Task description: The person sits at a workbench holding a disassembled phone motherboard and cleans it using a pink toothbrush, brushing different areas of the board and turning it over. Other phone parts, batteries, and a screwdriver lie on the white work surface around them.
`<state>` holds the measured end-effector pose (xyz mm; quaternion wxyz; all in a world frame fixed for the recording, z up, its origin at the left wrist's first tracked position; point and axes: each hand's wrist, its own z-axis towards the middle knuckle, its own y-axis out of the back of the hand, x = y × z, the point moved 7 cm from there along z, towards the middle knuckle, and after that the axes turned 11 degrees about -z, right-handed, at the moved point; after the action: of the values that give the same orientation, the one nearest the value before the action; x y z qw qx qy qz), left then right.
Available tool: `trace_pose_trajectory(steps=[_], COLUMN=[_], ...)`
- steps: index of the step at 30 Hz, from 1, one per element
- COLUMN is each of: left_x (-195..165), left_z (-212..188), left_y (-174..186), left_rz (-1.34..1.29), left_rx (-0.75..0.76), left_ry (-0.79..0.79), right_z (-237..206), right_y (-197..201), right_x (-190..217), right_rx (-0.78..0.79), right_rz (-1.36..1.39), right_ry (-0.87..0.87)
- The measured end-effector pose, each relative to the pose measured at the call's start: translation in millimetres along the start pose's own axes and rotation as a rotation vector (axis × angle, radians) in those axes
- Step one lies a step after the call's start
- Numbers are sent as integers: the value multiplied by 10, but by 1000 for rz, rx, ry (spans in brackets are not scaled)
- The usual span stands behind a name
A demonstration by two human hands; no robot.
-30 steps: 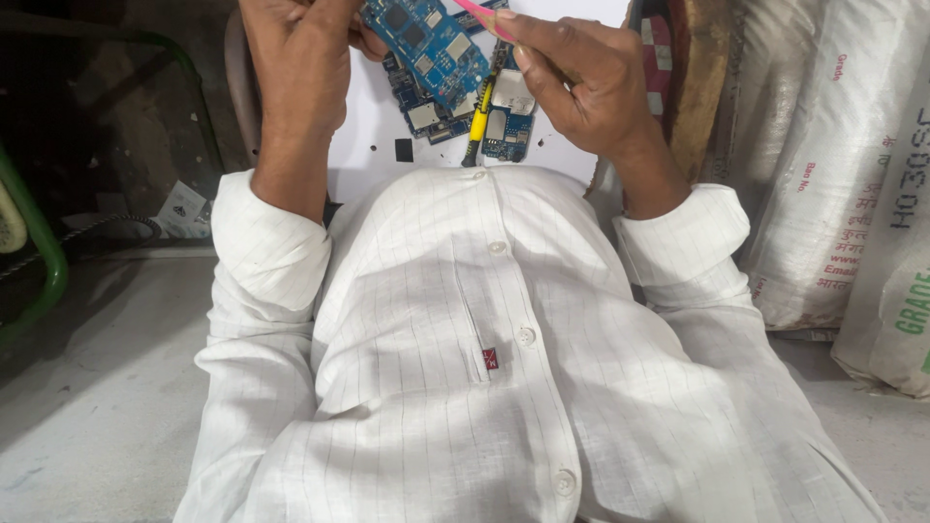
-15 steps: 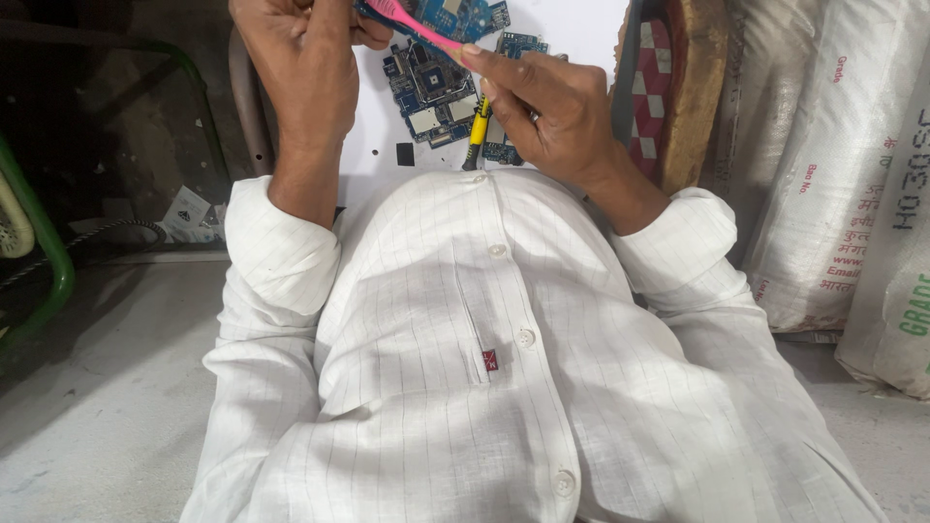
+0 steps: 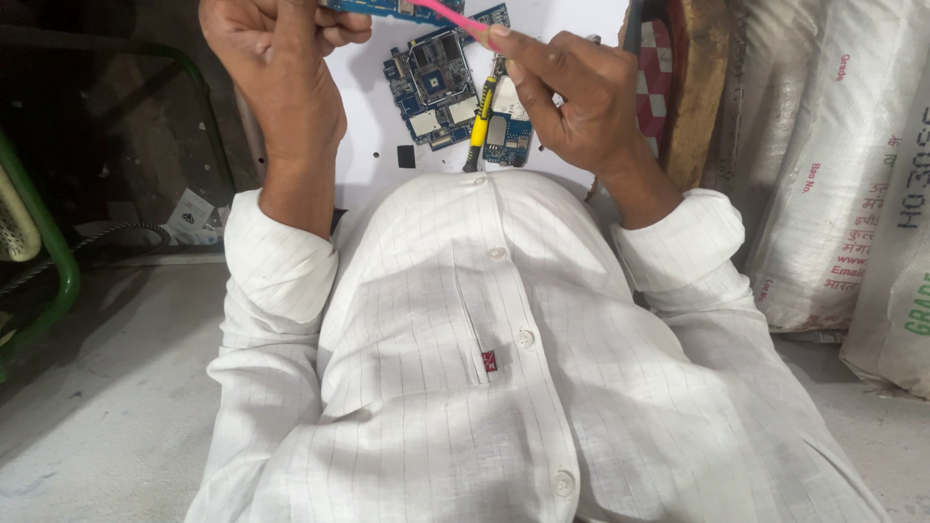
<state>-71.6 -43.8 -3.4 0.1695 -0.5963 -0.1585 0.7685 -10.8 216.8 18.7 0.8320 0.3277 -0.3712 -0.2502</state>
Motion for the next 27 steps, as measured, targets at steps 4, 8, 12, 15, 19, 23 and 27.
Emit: trace_pose_trajectory(steps=[4, 8, 12, 15, 19, 23, 27], left_x=[41, 59, 76, 76, 45, 17, -18], left_z=[-29, -74, -104, -104, -129, -209, -190], left_y=[-25, -65, -93, -101, -137, -245, -307], left_rz=[-25, -77, -156, -166, -129, -50, -55], left_rx=[-23, 9, -23, -49, -34, 74, 96], left_ry=[115, 177, 159, 162, 139, 100, 78], right_z=[-17, -26, -31, -17, -15, -54, -73], right_y=[-46, -75, -96, -65, -31, -34, -28], right_x=[-91, -97, -24, -24, -83, -143, -260], right_rx=[-25, -46, -53, -95, -105, -76, -88], right_rz=[235, 265, 133, 94, 109, 183, 297], right_ry=[-96, -112, -71, -48, -78, -153, -271])
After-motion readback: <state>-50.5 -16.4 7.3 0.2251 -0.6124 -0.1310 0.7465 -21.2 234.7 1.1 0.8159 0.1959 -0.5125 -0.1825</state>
